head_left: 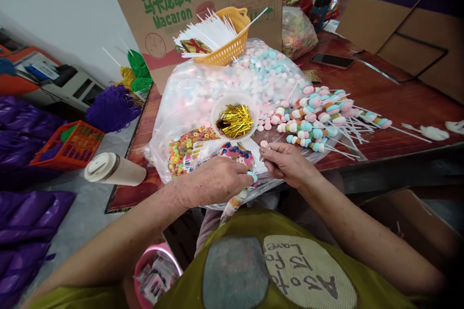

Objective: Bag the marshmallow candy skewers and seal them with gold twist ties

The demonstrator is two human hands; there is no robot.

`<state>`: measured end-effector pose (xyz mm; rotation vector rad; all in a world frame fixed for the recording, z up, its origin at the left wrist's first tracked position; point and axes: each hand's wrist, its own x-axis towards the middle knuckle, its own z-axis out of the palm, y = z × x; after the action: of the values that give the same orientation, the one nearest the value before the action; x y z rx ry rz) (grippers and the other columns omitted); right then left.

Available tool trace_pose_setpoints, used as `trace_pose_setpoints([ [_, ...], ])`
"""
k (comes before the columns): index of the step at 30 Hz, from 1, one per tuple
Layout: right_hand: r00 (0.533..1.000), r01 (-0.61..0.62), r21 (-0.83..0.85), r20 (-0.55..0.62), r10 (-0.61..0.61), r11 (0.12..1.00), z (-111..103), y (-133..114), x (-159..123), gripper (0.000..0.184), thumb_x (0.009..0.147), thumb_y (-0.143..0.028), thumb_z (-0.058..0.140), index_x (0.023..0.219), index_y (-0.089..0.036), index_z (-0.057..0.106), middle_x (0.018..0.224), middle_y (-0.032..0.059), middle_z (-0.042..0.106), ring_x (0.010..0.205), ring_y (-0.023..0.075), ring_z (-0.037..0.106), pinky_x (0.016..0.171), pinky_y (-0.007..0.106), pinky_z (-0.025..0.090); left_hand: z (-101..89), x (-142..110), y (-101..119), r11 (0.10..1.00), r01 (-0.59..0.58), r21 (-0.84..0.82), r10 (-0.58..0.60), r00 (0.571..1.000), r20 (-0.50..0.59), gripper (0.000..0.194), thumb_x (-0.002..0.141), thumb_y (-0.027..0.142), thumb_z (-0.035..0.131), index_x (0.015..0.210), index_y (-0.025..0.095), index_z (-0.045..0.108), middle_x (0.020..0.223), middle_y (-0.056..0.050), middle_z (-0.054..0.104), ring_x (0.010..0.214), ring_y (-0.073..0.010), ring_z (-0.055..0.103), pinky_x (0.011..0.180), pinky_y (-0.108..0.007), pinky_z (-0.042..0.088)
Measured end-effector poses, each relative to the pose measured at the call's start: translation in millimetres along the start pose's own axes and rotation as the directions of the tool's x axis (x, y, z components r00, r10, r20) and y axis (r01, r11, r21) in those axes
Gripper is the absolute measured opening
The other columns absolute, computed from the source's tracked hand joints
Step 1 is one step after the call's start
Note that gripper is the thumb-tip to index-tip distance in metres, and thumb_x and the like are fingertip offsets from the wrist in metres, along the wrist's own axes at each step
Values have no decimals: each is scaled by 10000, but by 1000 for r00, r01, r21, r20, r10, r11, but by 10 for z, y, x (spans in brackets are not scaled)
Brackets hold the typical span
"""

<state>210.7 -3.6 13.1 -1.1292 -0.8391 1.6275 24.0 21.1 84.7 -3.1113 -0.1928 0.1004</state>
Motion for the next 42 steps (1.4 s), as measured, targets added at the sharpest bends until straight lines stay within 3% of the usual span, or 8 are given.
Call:
trace_pose_setpoints([
  [7,999,-37,-23,19,37,999,-8,-1,-1,439,585,-504,726,525,-175,442,362,-74,414,272,16,246,296,174,143,29,40,5,999,-42,23,41,999,10,170,861,121,443,780,168,585,685,-19,584,615,-144,531,541,-286,351],
  [19,999,-5,-87,49,9,996,3,21,16,469,588,-547,711,504,-179,432,351,-77,384,277,20,239,292,175,127,55,85,23,997,-76,30,75,997,13,157,841,150,496,701,171,562,685,-21,587,639,-161,523,598,-308,371],
  [31,991,54,-212,132,-27,976,5,3,13,446,659,-530,662,523,-171,436,367,-81,379,319,18,244,327,171,125,179,87,29,968,-113,225,124,991,-38,155,867,83,406,791,151,522,711,-38,579,633,-164,510,636,-329,361],
  [35,981,70,-221,191,-27,973,42,3,-9,443,672,-503,659,501,-168,423,369,-83,368,334,17,244,339,170,124,257,104,-32,972,-53,229,74,994,-80,200,869,87,370,768,152,531,703,-44,591,635,-163,522,684,-334,382],
  [42,986,-15,-95,166,31,995,-20,29,-26,462,619,-549,689,529,-180,427,342,-90,362,290,18,208,317,177,105,349,148,-177,994,89,68,-81,991,-106,148,826,101,412,767,147,540,695,-42,589,658,-170,538,657,-311,392],
])
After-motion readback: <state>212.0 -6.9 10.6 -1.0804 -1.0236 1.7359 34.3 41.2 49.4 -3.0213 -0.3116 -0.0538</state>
